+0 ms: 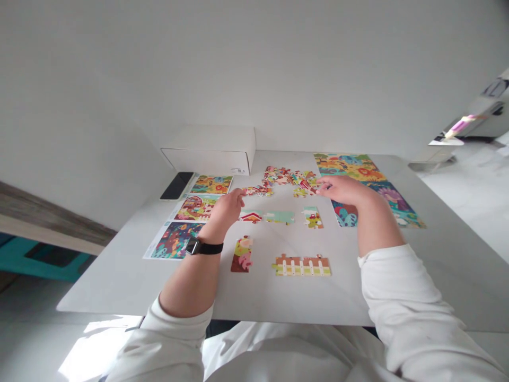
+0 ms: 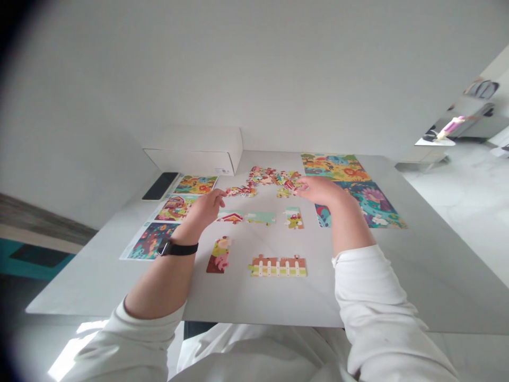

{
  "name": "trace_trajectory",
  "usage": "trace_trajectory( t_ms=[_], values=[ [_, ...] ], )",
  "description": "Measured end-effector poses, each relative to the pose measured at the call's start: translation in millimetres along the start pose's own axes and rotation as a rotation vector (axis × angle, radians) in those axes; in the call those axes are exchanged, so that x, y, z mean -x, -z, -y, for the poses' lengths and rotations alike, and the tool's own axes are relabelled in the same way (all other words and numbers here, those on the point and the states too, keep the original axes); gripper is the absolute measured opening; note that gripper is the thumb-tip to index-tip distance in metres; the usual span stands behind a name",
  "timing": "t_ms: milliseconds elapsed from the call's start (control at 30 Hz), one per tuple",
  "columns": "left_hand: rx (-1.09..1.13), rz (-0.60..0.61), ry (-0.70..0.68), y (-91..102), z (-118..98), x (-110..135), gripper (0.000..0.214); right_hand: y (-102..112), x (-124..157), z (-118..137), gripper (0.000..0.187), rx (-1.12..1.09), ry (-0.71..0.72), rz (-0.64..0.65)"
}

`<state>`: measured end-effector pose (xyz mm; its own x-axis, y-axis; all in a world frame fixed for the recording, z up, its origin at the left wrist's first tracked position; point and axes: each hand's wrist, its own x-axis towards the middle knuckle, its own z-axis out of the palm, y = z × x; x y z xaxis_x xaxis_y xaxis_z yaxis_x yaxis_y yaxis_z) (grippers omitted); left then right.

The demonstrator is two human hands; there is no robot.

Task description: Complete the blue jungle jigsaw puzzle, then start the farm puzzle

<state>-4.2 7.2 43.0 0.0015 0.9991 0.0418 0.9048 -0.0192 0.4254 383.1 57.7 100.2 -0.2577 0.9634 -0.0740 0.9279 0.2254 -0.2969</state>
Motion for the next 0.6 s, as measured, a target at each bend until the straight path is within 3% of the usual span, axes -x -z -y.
trace_trajectory(
  t_ms=[167,333,433,600],
  values=[
    [-0.021,-0.029,0.006,4.4,-10.0,1.3,0.043,-5.7,-6.7,-10.7,0.048,0.033,-0.035,0.067],
    [-0.049,0.031,0.059,10.0,-22.7,6.1,0.067,-25.3,-20.1,-14.7,0.04,0.065,0.019,0.085],
    [-0.039,0.012,0.008,7.5,-25.1,8.8,0.059,-43.1,-30.5,-12.3,0.034,0.14,0.07,0.06],
    [-0.082,0.022,-0.07,-1.6,-19.9,6.7,0.048,-71.9,-40.2,-4.8,0.058,0.178,0.013,0.024]
  ],
)
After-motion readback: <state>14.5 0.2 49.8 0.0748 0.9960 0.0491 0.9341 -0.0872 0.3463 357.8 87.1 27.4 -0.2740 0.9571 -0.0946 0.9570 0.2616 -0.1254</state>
